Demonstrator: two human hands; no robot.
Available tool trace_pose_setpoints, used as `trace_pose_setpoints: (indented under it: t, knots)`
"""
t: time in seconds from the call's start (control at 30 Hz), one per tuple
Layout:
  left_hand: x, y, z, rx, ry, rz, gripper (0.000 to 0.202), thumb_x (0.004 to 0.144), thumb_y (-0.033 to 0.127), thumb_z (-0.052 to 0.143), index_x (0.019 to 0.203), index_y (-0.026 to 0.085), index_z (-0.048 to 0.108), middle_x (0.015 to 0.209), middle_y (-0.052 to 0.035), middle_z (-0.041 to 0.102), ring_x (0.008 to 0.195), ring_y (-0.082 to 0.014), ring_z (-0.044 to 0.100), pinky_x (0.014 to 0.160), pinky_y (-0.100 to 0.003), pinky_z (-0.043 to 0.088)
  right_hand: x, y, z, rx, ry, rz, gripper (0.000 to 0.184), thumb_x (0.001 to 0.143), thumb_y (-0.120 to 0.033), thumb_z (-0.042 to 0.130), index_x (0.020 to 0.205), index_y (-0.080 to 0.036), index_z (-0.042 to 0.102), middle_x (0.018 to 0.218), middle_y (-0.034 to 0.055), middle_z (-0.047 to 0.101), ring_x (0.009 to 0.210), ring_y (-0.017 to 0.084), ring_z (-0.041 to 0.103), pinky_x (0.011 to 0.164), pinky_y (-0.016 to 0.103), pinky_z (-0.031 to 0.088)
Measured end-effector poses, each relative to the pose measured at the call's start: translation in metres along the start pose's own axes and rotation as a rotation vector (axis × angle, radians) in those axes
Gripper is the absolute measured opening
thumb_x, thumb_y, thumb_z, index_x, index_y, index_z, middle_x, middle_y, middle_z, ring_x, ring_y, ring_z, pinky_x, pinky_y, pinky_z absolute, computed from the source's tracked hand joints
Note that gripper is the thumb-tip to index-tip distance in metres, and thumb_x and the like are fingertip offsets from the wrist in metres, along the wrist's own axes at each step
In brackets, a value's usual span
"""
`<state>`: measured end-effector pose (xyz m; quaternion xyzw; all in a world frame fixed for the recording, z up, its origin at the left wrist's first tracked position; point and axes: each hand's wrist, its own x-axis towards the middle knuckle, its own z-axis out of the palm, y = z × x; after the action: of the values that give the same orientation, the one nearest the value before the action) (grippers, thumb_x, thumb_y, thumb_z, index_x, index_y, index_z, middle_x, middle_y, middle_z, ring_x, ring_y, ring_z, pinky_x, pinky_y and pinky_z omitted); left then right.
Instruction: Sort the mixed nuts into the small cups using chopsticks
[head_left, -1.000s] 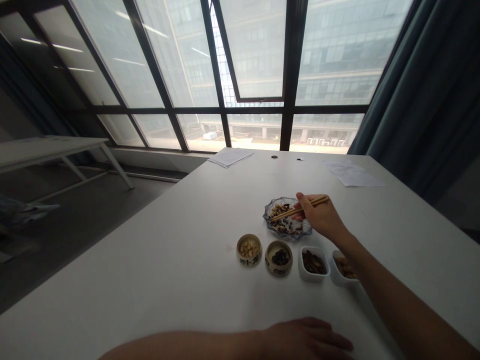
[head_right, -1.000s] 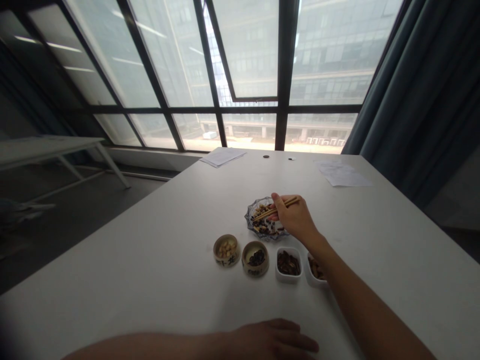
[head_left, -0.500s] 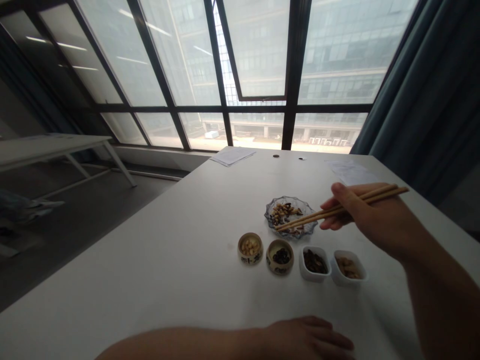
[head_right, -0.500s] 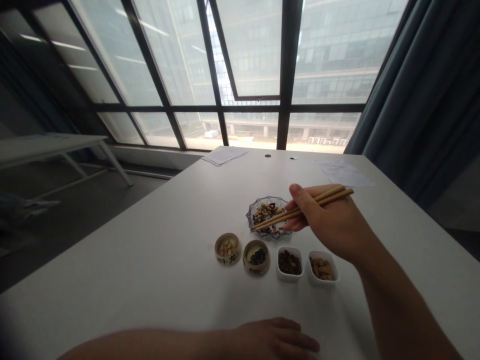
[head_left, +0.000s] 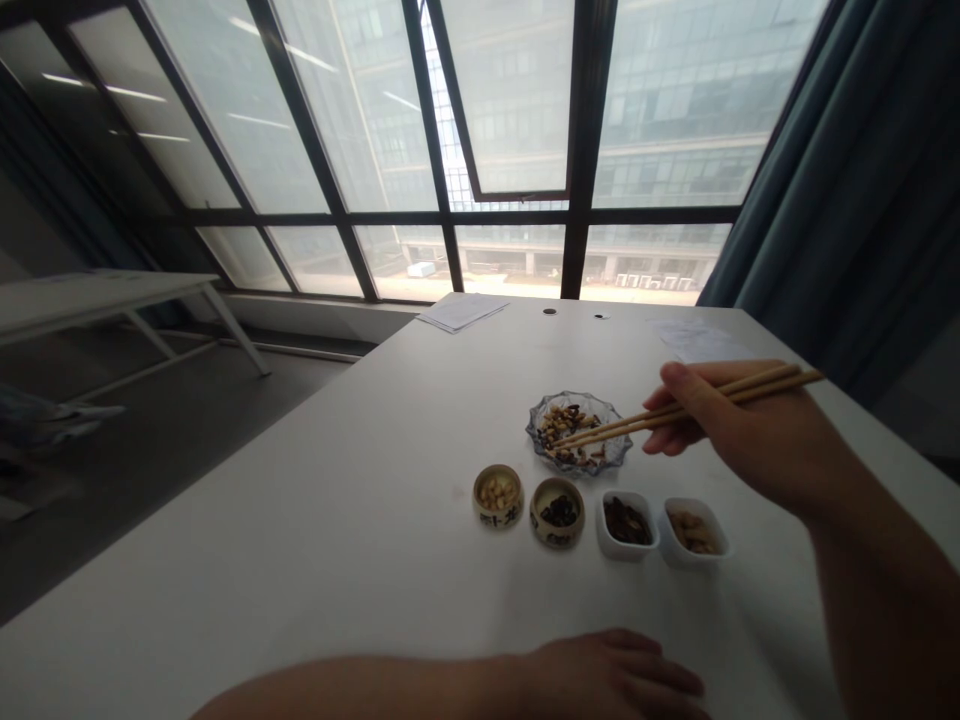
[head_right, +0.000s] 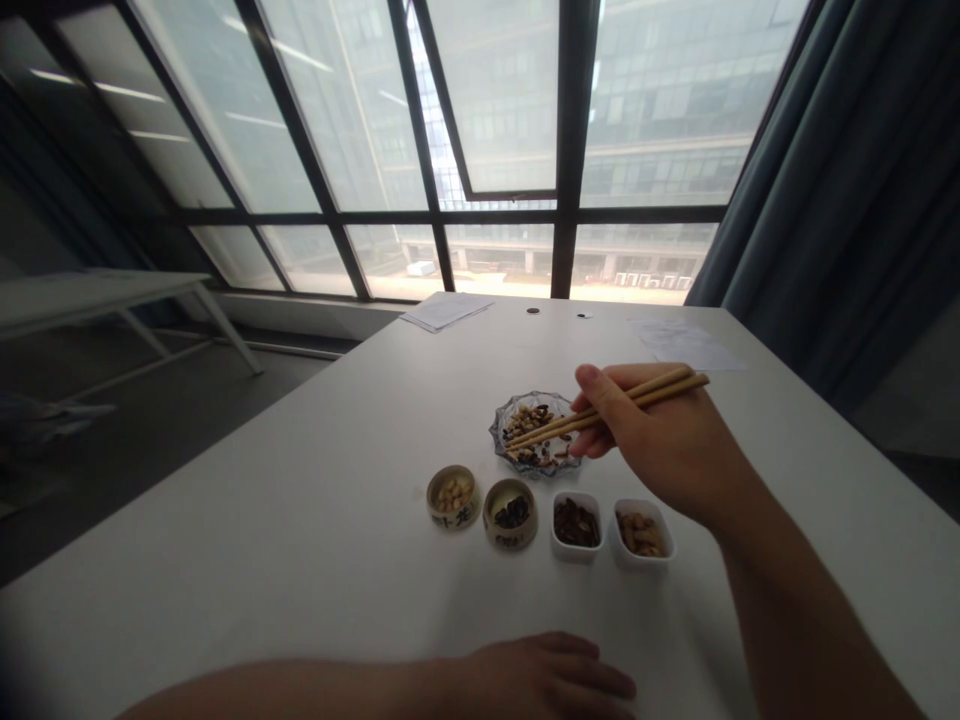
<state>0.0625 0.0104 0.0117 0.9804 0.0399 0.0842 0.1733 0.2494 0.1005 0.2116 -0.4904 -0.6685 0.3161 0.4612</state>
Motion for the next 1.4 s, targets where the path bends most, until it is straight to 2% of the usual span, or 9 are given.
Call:
trace_pose_setpoints:
  t: [0.1,0.33,0.5,0.63,0.8,1.03,1.27,1.4]
  knots:
    - [0.001,0.005,-0.005,-0.032,-0.008,0.007,0.049,0.105,0.033,0.036,0.148,0.018,0.053,0.163,0.0011,0.047,0.158,-0.0152,0.032,0.132,-0.029,0.024,0.008,0.011,0.004,-0.045,0.049,-0.008,0.054,0.089,-0.07,0.069,0.08,-0.017,0.078,0.074,0.0136,0.079,0.057,0.026,0.077,0.048,0.03,0.064]
    - [0.01,0.01,-0.001,0.013,0.009,0.024,0.053,0.106,0.03,0.033,0.152,0.011,0.048,0.164,-0.0001,0.046,0.159,-0.0179,0.03,0.133,-0.033,0.023,0.031,0.054,0.021,-0.073,-0.063,0.07,0.045,0.092,-0.056,0.072,0.074,-0.015,0.076,0.072,0.0121,0.078,0.058,0.026,0.077,0.051,0.028,0.061]
    - [0.017,0.006,-0.001,0.069,0.019,0.075,0.05,0.105,0.033,0.035,0.146,0.014,0.057,0.16,-0.0009,0.051,0.156,-0.0186,0.038,0.127,-0.033,0.036,0.039,0.071,0.028,-0.092,-0.084,0.066,0.045,0.091,-0.058,0.071,0.073,-0.017,0.075,0.065,0.0105,0.076,0.058,0.027,0.077,0.052,0.029,0.06]
    - [0.017,0.006,-0.002,0.107,0.02,0.066,0.05,0.105,0.033,0.034,0.144,0.016,0.059,0.162,0.0008,0.05,0.156,-0.0182,0.038,0.128,-0.032,0.034,0.039,0.072,0.031,-0.113,-0.079,0.059,0.045,0.093,-0.057,0.068,0.071,-0.017,0.073,0.06,0.0097,0.074,0.058,0.027,0.077,0.049,0.028,0.058]
    - [0.016,0.007,-0.002,0.121,0.03,0.073,0.045,0.104,0.032,0.039,0.138,0.019,0.064,0.161,0.0002,0.051,0.155,-0.019,0.038,0.126,-0.034,0.038,0.038,0.071,0.033,-0.133,-0.069,0.05,0.043,0.093,-0.054,0.068,0.07,-0.017,0.071,0.058,0.0087,0.072,0.056,0.027,0.077,0.045,0.027,0.055]
    - [0.015,0.009,-0.002,0.092,0.015,0.044,0.052,0.105,0.031,0.031,0.149,0.012,0.052,0.163,0.0013,0.048,0.157,-0.0192,0.036,0.131,-0.034,0.028,0.036,0.065,0.031,-0.146,-0.1,0.072,0.042,0.09,-0.052,0.073,0.063,-0.019,0.066,0.057,0.0078,0.072,0.057,0.025,0.076,0.048,0.025,0.054]
    - [0.016,0.01,-0.004,0.115,0.021,0.05,0.046,0.104,0.031,0.037,0.141,0.018,0.062,0.161,0.0012,0.051,0.154,-0.0189,0.041,0.126,-0.034,0.038,0.036,0.064,0.03,-0.141,-0.093,0.085,0.041,0.09,-0.05,0.073,0.062,-0.02,0.065,0.057,0.0075,0.072,0.059,0.025,0.077,0.048,0.025,0.054]
    - [0.016,0.01,-0.003,0.112,0.026,0.032,0.045,0.104,0.031,0.039,0.14,0.018,0.063,0.16,0.0014,0.051,0.154,-0.0187,0.04,0.127,-0.034,0.036,0.034,0.063,0.031,-0.146,-0.104,0.069,0.039,0.092,-0.043,0.07,0.061,-0.021,0.064,0.059,0.0075,0.073,0.061,0.026,0.077,0.049,0.025,0.054]
